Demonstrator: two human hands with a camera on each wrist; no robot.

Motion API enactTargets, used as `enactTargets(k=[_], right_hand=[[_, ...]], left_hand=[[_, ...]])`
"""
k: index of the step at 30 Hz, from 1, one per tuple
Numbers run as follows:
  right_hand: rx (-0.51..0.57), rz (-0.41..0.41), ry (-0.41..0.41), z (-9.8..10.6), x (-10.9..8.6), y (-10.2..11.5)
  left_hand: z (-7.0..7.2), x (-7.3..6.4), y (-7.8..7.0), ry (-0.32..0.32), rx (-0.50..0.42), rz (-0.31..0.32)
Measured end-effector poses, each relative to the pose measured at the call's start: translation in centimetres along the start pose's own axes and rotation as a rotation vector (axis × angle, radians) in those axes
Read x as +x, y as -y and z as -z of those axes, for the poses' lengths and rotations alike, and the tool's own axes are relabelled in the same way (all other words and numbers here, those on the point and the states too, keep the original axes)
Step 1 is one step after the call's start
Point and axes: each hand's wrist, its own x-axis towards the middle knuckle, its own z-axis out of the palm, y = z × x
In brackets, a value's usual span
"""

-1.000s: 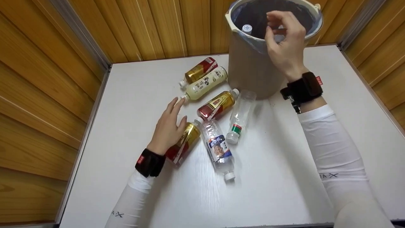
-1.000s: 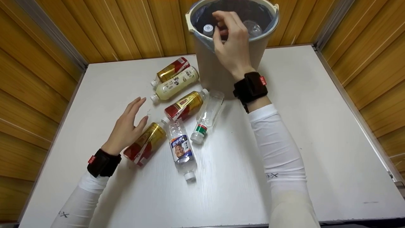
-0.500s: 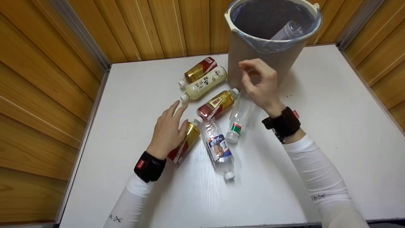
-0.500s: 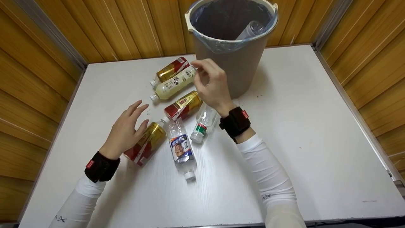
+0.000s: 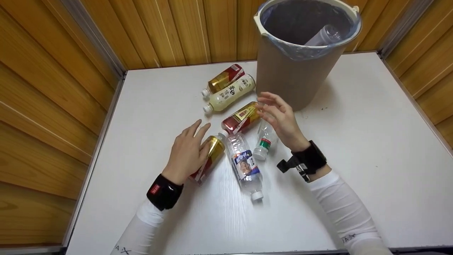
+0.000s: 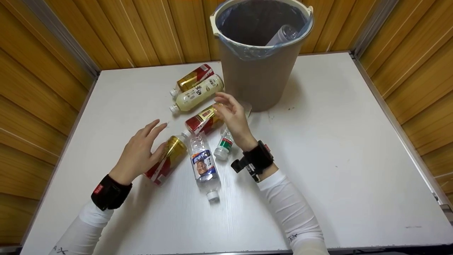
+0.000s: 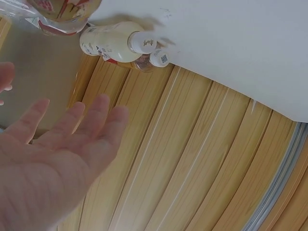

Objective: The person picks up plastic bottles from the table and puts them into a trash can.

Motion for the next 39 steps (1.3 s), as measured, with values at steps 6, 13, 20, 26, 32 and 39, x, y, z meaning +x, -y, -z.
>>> enactTargets(k=[6,13,20,26,32,39], right_hand=[[0.071,-0.093,0.012,-0.9,-0.5,-1.2],[0.045,-0.099,0.041,-1.7,-0.9,-2.0],[0.041,-0.089,0.048,-1.8,-1.2,-2.8],[0.038,-0.101,0.048,-2.0,-1.3,-3.1],[0.032,-0.108,0.037,-1.9,-1.5,-3.2],[0.034,-0.113,0.041,-1.9,-1.5,-3.3]], left_hand=[[-0.7,-0.8,0.1,0.099,-0.009,0.029],[-1.3,-1.3,0.1,0.182,0.002,0.053],[-2.0,-1.3,0.3,0.229,0.022,0.056],[-2.4,-1.5,0.7,0.239,0.016,0.076],[-2.6,-2.1,1.4,0.223,-0.005,0.072],[-2.2,-2.8,2.8,0.191,-0.016,0.085]])
